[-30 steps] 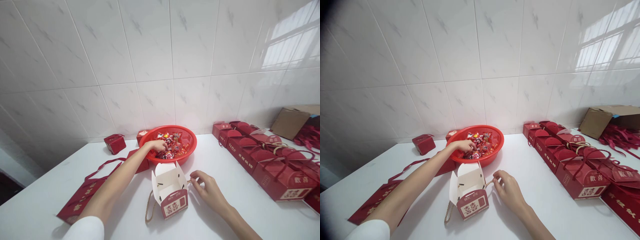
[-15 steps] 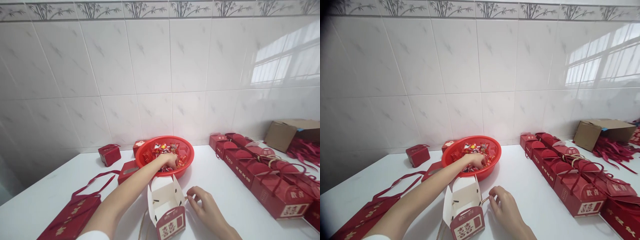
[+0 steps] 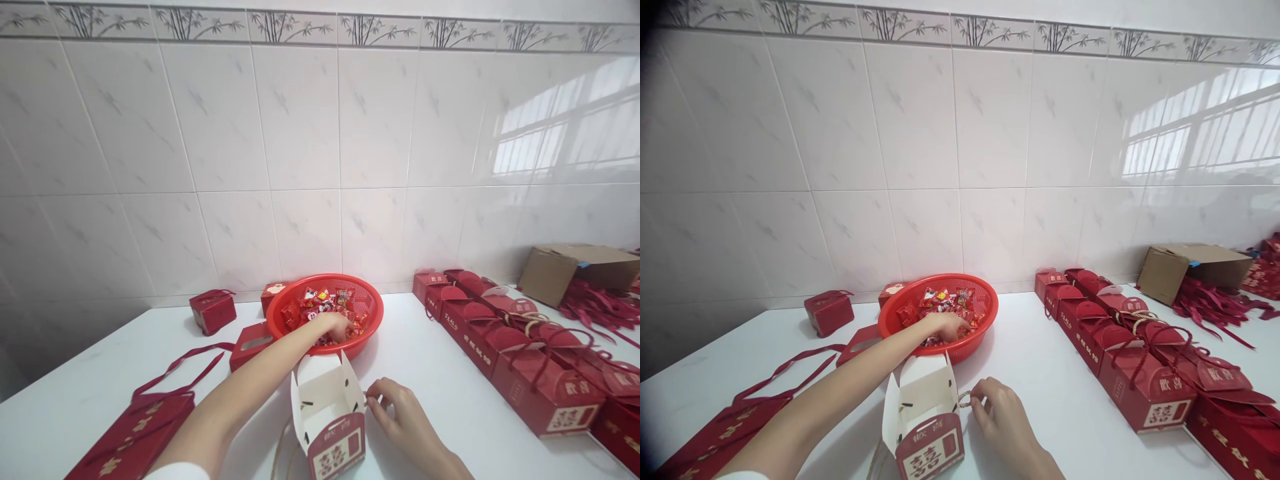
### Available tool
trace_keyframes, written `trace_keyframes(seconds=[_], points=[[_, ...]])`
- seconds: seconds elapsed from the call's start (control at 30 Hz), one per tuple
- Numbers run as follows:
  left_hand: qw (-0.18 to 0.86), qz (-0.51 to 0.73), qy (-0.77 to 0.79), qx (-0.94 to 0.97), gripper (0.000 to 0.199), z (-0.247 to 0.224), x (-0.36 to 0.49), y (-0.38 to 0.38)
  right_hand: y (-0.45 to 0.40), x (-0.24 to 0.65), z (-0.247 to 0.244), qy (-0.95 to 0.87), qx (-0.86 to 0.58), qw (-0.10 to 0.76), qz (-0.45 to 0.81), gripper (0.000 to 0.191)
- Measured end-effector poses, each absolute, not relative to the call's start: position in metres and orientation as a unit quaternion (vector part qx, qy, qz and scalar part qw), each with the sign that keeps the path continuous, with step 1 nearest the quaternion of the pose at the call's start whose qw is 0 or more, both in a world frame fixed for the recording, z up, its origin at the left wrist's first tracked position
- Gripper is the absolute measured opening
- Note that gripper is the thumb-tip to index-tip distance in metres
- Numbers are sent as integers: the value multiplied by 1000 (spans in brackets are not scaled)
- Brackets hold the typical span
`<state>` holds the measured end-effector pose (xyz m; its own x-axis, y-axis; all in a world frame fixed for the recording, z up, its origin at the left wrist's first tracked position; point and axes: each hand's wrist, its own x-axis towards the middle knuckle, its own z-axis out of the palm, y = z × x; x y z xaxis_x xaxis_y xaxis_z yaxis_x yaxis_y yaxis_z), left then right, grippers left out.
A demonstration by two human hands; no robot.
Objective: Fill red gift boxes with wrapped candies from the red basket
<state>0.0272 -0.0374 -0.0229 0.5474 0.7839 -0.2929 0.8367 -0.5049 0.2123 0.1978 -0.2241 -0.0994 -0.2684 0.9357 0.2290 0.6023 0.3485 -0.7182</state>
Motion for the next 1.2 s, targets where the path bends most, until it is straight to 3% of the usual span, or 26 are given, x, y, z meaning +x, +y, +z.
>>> trace_keyframes(seconds=[0.27,0.6,0.9,1.2], points=[[128,-92,471,868,53,-16,28,-50,-224,197,-98,-759,-511,311,258,23],[128,43,474,870,25,6,11,-55,-223,197,-98,-764,-507,316,245,24],[188,219,480,828,30,23,-23,-62,-225,197,-98,-764,-494,338,242,24],[253,312,492,773,40,16,-37,-71,-223,198,-96,-756,-490,359,243,28]])
